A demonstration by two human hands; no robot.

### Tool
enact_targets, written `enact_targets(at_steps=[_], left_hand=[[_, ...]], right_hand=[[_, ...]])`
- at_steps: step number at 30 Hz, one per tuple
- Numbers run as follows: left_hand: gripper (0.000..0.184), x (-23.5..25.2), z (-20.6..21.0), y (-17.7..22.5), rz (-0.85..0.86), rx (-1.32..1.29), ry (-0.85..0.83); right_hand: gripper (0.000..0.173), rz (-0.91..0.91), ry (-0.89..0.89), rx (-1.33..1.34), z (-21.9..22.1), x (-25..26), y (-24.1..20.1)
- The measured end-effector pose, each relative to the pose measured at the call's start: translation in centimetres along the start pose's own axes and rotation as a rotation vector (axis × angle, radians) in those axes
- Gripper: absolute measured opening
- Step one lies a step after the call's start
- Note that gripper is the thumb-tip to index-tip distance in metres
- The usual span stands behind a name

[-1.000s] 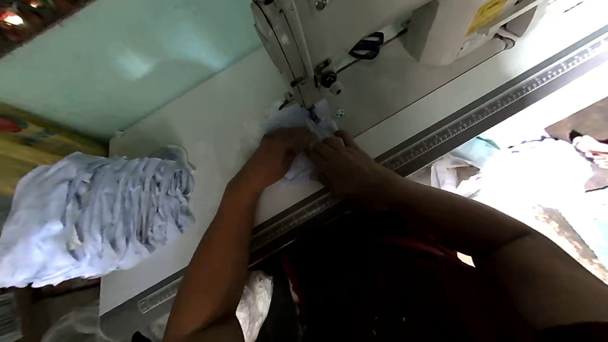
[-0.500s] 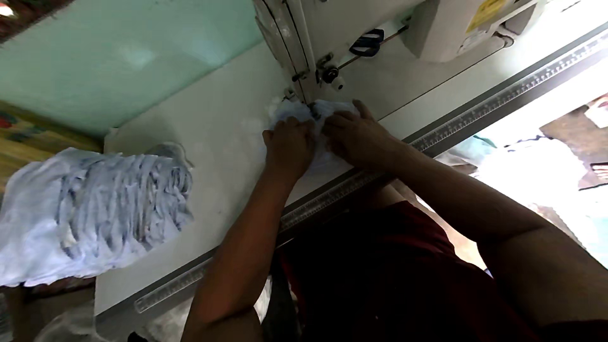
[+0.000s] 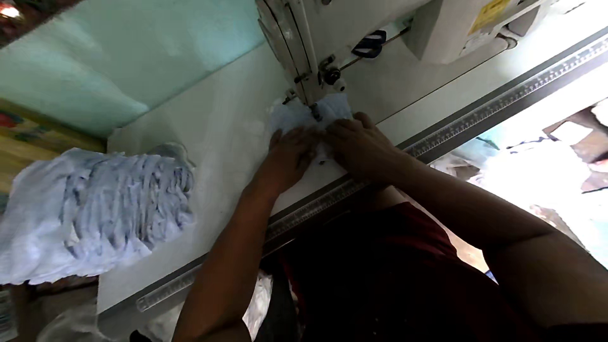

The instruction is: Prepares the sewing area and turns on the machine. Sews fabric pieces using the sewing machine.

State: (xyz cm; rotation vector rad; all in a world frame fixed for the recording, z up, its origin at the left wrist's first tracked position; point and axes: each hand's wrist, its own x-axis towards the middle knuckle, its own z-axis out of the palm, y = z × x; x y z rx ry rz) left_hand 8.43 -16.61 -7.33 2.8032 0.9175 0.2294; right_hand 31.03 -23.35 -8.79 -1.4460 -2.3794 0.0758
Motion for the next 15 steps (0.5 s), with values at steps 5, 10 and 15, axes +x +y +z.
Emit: enact_targets(at_steps=[5,10,15], left_hand=[[0.047,1.1,0.0,1.9,-0.17,-0.007,-0.004],[0.041,2.9,-1.8,3.9,-0.348,-0.025,-0.06],[0.039,4.0,-3.9,3.3,-0.357,-0.024,-0.152]], right_hand=[[0.038,0.03,0.013,-0.008,0.1,0.8,2.0],[0.032,0.022,0.078,-0.026,-0.7,0.8,-0.2],[0.028,-0.136,0.094,0.011,0.5,0.0,-0.6]])
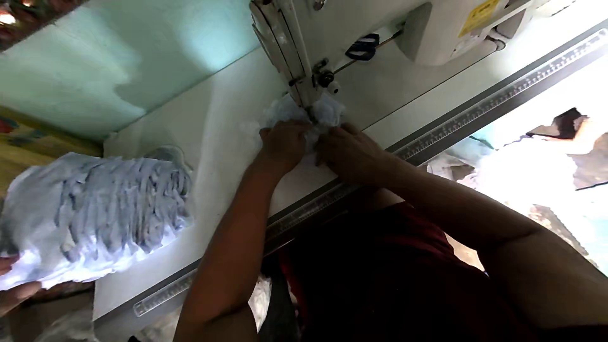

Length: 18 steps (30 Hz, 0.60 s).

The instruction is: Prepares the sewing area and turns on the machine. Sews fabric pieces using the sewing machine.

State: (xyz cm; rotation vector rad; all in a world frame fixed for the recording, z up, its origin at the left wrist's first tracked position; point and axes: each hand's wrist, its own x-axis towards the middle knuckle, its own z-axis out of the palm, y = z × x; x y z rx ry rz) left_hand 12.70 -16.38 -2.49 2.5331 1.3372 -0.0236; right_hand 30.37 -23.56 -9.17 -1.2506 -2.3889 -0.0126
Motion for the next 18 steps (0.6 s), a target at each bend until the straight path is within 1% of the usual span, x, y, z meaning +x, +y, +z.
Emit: enact_targets(at_steps=[2,4,5,6,8,11,13,14,16,18], left_hand=[[0.039,0.1,-0.5,-0.1,0.012,0.007,-0.019],[0.038,0.2,-0.7,0.0,0.018,0.034,-0.021],[0.036,0.2,-0.8,0.0,0.018,0.049,-0.026],[0.035,0.4,-1.0,0.0,0.019,0.065,-0.035],[0.035,0.5,-1.5,0.1,0.018,0.083,-0.062],[0.036,0.7,-2.1,-0.1,0.029,0.076,-0.101],[0.034,0.5,-1.9,-0.6,0.072,0.068,-0.075],[0.032,0.5,-1.6,-0.9,0.107,0.064,-0.044],[0.028,0.5,-0.5,-1.8,0.184,0.067,0.065],[0.027,0.3,0.6,-2.6,0.221,0.06,0.14]], right_hand=[[0.029,0.055,-0.019,0.006,-0.8,-0.1,1.1],[0.029,0.111,-0.046,-0.008,-1.4,0.1,1.1],[0.028,0.101,-0.034,0.007,-1.3,0.3,0.5],[0.029,0.052,0.003,0.026,-0.8,0.5,-0.4],[0.038,-0.024,0.027,0.062,0.6,0.8,-2.0],[0.043,0.005,0.003,0.07,0.2,1.1,-2.2],[0.037,0.05,-0.051,0.055,-1.0,0.8,-1.2],[0.037,0.069,-0.079,0.046,-1.5,0.7,-0.6],[0.042,0.096,-0.092,0.021,-2.0,0.4,0.4],[0.045,0.124,-0.084,-0.021,-2.1,0.4,1.1]])
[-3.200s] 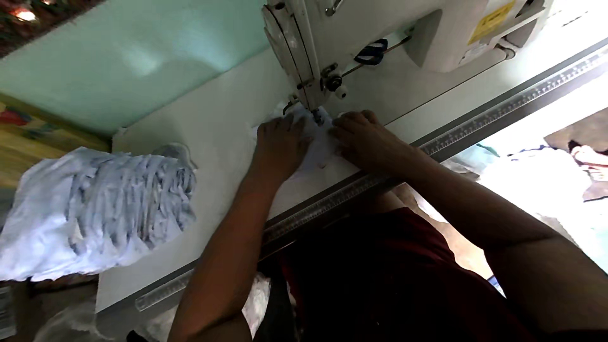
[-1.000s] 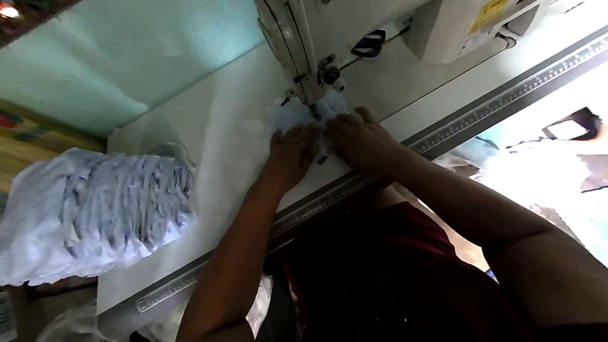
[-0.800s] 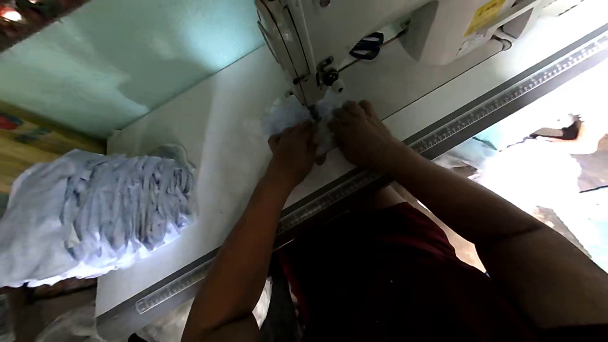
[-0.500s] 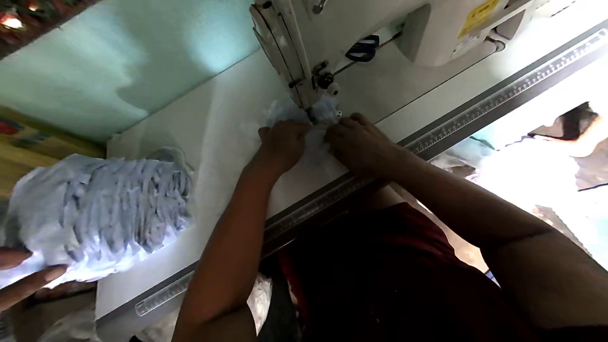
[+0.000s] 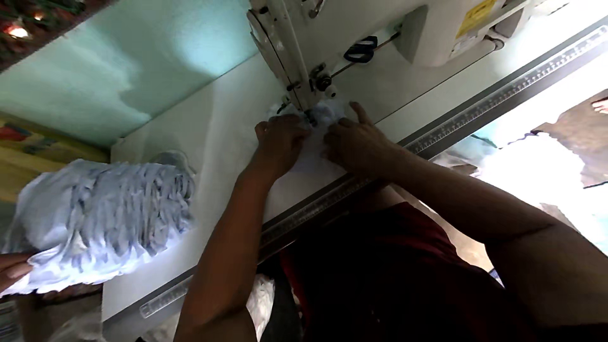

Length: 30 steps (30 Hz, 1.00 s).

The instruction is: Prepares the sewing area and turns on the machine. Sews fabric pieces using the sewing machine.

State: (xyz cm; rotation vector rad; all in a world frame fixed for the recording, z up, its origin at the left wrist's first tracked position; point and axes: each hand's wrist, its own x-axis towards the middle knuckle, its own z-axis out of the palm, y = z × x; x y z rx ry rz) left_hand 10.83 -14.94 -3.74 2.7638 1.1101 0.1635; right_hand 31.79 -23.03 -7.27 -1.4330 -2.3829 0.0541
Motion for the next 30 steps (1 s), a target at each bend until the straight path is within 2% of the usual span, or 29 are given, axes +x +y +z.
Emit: enact_targets(at_steps=[5,9,15,26,30], left_hand=[[0.042,-1.4,2.8,-0.5,-0.097,-0.005,0.031],[0.058,-1.5,3.2,0.0,-0.174,0.002,0.02],[0.06,-0.1,2.9,-0.2,-0.246,0.025,-0.048],[0.058,2.3,2.1,-2.7,-0.267,-0.004,-0.022],[0.058,2.9,1.8,-3.3,-0.279,-0.035,-0.018]], right_hand=[[0.034,0.039,0.023,-0.101,0.2,0.5,1.6],[0.036,0.084,-0.044,-0.098,0.2,1.3,2.8],[0.042,0.113,-0.111,-0.074,0.0,2.6,4.4],[0.042,0.156,-0.144,-0.045,0.1,5.5,6.2],[0.043,0.233,-0.126,0.002,0.6,6.0,6.6]])
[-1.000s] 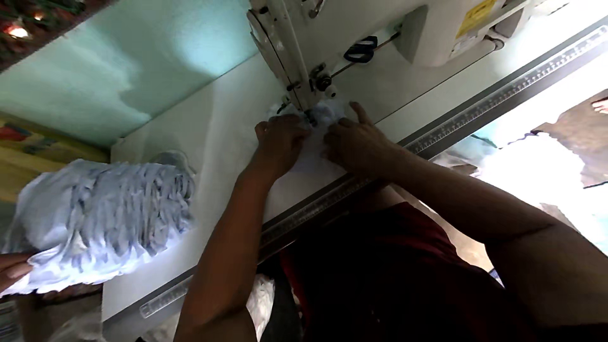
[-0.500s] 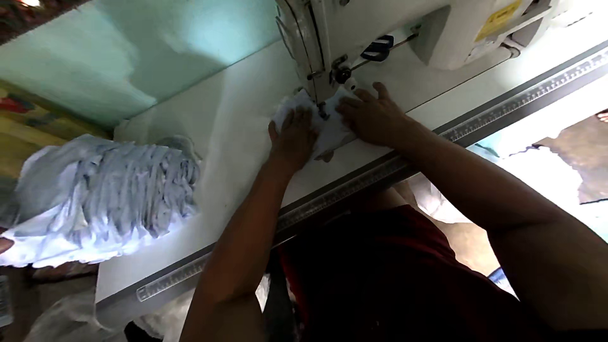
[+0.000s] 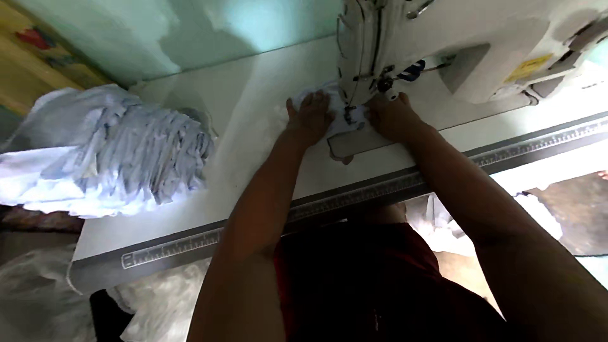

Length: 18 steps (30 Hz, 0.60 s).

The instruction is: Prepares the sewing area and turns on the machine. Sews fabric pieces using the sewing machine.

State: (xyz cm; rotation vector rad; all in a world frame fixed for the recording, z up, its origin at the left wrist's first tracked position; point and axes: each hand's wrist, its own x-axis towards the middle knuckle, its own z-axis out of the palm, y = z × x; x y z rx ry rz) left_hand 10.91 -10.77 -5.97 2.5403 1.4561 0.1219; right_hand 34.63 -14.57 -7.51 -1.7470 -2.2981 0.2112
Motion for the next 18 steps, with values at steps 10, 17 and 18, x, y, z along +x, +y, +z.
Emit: enact_targets(at_steps=[10,17,18], left_hand=[[0.072,3.0,-2.6,-2.3,-0.429,-0.213,0.171],[0.034,3.6,-3.2,-4.2,0.114,-0.703,0.425],[0.036,3.7,-3.1,-4.5,0.092,-0.737,0.484]], right_hand=[[0.045,0.211,0.206,0.199,-0.6,1.7,1.0],[0.038,0.729,-0.03,0.258,-3.3,4.1,-3.1],[0.033,0.74,0.088,0.302,-2.9,3.3,-3.6]])
